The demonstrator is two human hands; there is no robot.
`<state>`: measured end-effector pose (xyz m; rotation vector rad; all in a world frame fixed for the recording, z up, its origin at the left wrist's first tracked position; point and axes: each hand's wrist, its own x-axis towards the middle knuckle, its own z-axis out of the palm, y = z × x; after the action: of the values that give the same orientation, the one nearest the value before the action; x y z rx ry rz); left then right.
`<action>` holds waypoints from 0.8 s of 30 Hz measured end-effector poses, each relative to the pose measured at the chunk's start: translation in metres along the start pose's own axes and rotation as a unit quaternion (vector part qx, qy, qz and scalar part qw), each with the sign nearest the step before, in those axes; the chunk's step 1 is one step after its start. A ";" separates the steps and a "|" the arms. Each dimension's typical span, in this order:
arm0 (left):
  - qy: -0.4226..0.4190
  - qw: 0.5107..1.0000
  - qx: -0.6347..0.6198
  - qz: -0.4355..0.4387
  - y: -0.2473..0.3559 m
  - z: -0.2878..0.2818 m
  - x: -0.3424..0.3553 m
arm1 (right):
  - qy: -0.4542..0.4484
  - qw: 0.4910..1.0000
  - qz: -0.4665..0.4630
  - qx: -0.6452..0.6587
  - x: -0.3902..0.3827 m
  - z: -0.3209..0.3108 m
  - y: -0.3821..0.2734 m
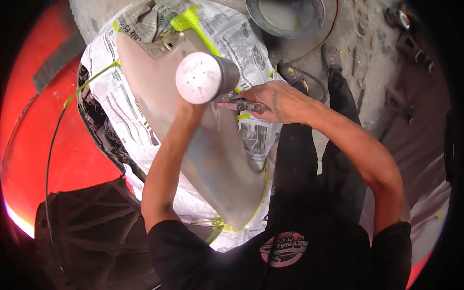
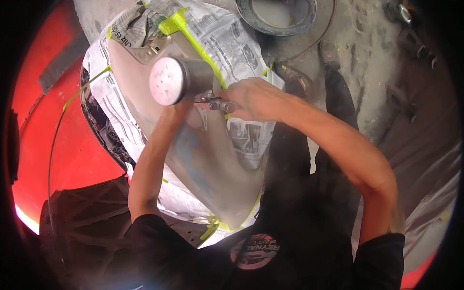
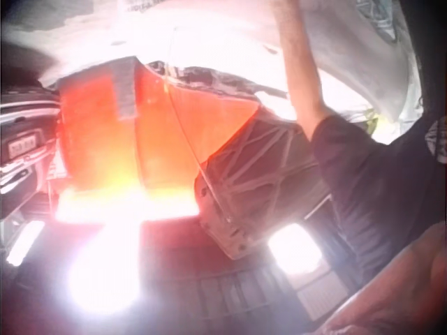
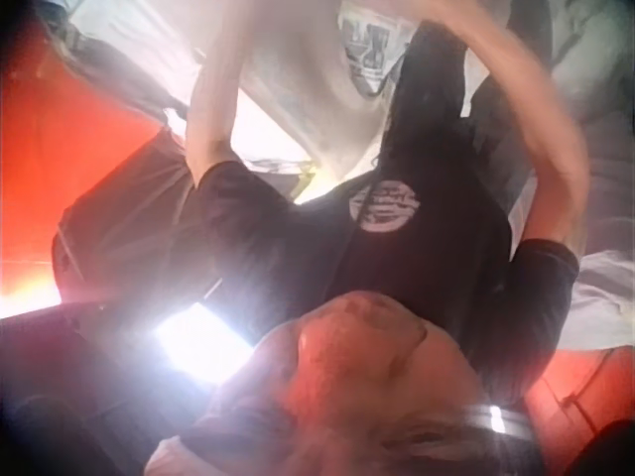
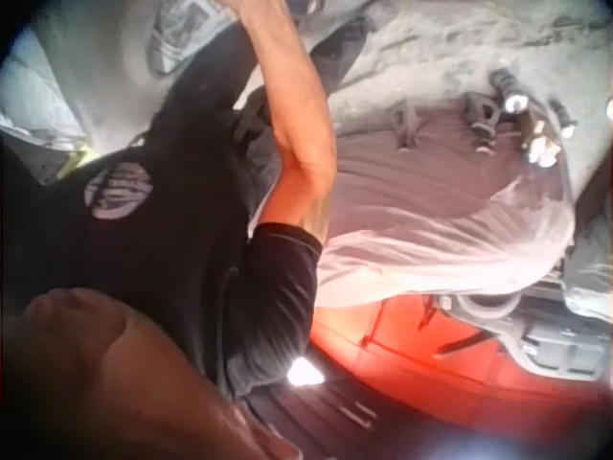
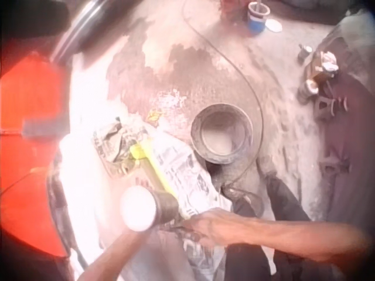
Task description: The person uses a spray gun to apply paint to a car fender, moving the gun in steady strokes across the surface. They occasionally stop to touch the surface and adjust the masking tape and newspaper protective covering around the fender.
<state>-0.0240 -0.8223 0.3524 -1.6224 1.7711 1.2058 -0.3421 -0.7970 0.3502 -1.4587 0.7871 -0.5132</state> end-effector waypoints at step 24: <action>0.323 0.892 0.316 -0.030 0.044 -0.047 -0.094 | 0.030 0.999 -0.020 -0.040 0.055 -0.057 -0.132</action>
<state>-0.0354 -0.8118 0.4656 -1.7226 2.1501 -0.0258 -0.3274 -0.8856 0.4750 -1.5423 0.8347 -0.5637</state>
